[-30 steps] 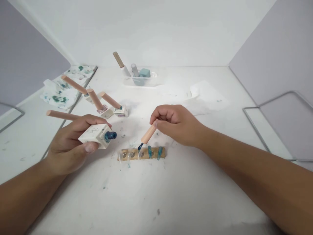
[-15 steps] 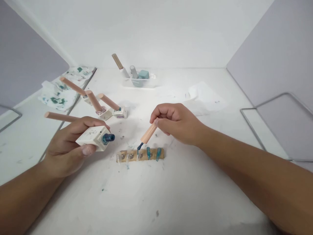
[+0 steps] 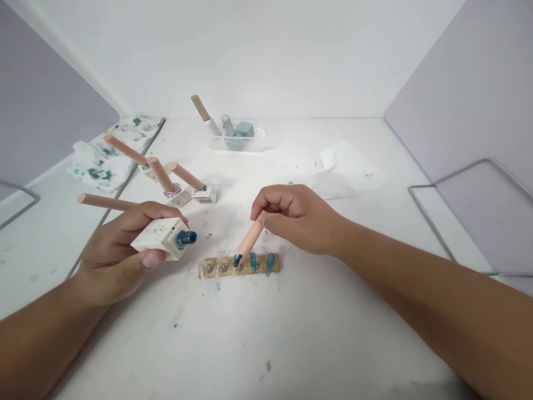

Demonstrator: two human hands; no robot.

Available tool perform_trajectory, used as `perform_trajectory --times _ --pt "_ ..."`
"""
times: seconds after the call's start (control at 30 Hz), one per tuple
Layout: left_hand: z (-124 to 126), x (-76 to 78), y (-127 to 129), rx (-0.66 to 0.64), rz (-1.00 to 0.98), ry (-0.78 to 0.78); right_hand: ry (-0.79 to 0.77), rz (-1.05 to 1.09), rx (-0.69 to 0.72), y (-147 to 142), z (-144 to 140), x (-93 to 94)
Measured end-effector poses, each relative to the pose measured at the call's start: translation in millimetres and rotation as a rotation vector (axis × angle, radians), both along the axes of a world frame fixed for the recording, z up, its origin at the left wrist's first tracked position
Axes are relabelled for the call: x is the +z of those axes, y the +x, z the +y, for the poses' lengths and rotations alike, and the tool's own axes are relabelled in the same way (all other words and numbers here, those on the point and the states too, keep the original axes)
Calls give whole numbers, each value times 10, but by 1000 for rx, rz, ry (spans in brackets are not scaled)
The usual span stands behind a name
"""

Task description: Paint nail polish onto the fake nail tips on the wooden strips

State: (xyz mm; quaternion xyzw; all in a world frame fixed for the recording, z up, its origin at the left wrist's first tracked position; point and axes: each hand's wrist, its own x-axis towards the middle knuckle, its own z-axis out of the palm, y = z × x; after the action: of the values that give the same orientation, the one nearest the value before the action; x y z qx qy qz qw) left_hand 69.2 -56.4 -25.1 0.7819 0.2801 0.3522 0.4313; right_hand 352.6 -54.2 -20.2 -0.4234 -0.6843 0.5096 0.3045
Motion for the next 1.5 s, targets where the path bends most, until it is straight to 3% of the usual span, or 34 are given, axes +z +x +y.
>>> perform_trajectory --times 0.6,1.5 --pt "-9 10 5 -24 -22 -20 38 92 114 80 75 -102" --pt "1 50 57 -35 -30 75 26 156 68 81 132 -112"
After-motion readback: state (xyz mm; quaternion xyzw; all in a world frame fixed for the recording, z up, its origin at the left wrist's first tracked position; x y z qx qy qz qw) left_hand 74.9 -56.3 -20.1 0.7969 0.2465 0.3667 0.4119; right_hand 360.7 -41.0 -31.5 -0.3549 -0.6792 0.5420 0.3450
